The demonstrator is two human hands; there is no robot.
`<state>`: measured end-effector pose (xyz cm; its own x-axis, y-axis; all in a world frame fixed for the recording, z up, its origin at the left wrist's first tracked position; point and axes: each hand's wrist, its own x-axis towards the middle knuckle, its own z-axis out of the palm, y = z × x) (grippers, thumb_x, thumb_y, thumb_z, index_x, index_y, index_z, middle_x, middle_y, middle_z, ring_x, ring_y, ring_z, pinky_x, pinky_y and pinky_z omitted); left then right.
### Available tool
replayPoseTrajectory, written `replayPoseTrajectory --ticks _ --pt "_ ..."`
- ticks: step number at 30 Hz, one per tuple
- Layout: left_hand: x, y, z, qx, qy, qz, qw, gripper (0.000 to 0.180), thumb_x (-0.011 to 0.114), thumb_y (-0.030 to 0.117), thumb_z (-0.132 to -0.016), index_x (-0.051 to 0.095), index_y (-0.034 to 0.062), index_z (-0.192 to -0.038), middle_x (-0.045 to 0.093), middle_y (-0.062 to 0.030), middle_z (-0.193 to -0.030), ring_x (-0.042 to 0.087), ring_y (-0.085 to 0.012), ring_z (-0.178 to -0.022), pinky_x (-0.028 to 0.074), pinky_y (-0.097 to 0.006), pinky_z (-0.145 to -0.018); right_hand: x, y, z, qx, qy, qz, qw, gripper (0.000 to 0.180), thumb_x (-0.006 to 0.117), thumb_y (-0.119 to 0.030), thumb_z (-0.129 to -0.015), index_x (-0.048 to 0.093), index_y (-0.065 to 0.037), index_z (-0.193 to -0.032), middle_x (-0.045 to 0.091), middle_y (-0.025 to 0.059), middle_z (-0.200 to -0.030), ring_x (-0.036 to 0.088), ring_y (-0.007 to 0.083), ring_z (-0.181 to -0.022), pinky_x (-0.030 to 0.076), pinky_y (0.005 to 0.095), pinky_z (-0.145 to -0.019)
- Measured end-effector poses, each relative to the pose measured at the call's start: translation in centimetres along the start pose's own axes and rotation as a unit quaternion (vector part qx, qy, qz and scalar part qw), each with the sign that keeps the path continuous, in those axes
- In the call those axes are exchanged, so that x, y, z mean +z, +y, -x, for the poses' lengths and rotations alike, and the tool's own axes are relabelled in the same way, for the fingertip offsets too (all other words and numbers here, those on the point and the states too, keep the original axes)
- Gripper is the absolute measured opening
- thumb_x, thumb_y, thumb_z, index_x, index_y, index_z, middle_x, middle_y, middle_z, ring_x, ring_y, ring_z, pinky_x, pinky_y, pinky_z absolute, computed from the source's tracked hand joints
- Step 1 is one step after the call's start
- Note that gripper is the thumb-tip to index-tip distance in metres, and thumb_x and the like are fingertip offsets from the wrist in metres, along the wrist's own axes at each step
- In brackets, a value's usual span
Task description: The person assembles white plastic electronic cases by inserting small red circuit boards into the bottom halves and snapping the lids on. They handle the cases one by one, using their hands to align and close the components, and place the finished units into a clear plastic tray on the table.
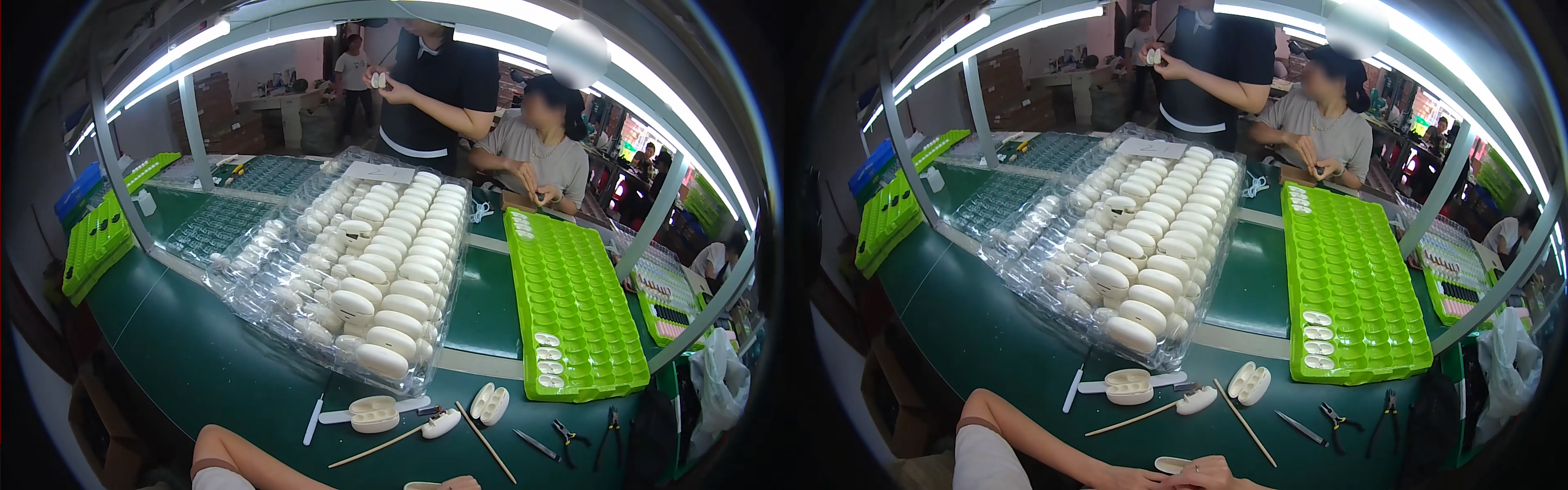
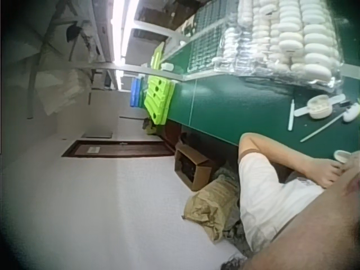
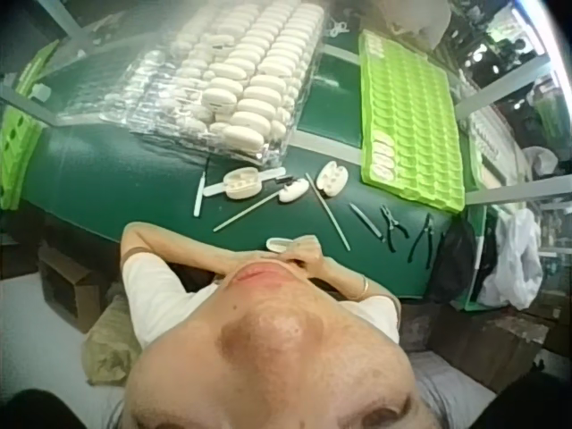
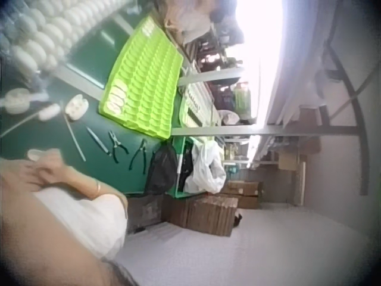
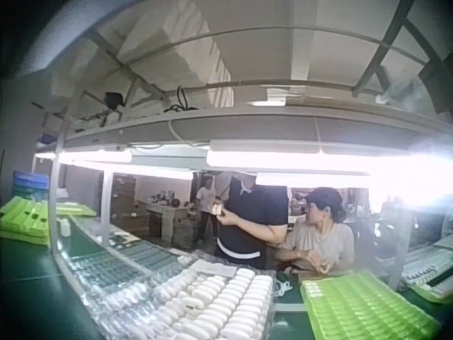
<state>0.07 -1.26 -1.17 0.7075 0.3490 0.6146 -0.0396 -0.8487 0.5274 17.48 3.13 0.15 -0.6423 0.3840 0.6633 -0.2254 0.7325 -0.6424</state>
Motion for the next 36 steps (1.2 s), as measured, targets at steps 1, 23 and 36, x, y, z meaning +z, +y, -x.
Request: replayPoseTrajectory --ticks 1,23,36 --pt "0.1 0.0 -0.1 0.005 0.005 0.004 1.000 0.013 0.056 0.010 -0.073 0.056 0.0042 -0.085 0.055 -0.0092 -0.089 0.054 -0.0268 -0.087 0.045 -0.037 -0.075 -0.3 -0.4 0.2 0.021 0.003 0.018 1.000 0.013 0.070 -0.016 -0.068 0.064 -0.004 -0.070 0.058 0.0078 -0.056 0.055 0.0204 -0.045 0.042 0.0289 -0.044" --pt "0.0 0.2 -0.6 0.044 0.063 -0.057 0.995 0.011 0.056 0.009 -0.065 0.059 0.0070 -0.075 0.057 -0.0078 -0.080 0.054 -0.0277 -0.081 0.044 -0.038 -0.066 -0.7 0.8 1.2 0.095 0.001 -0.060 0.994 0.013 0.057 0.000 -0.068 0.067 -0.004 -0.074 0.061 0.0114 -0.059 0.058 0.0227 -0.048 0.045 0.0290 -0.045" --pt "-0.2 0.3 -1.0 0.052 0.081 -0.044 0.994 0.008 0.056 0.008 -0.064 0.058 0.0062 -0.072 0.057 -0.0087 -0.076 0.053 -0.0280 -0.075 0.044 -0.038 -0.066 -0.6 0.9 1.5 0.107 0.017 -0.045 0.993 0.012 0.056 0.002 -0.067 0.066 -0.003 -0.073 0.061 0.0119 -0.061 0.059 0.0222 -0.049 0.045 0.0296 -0.046"
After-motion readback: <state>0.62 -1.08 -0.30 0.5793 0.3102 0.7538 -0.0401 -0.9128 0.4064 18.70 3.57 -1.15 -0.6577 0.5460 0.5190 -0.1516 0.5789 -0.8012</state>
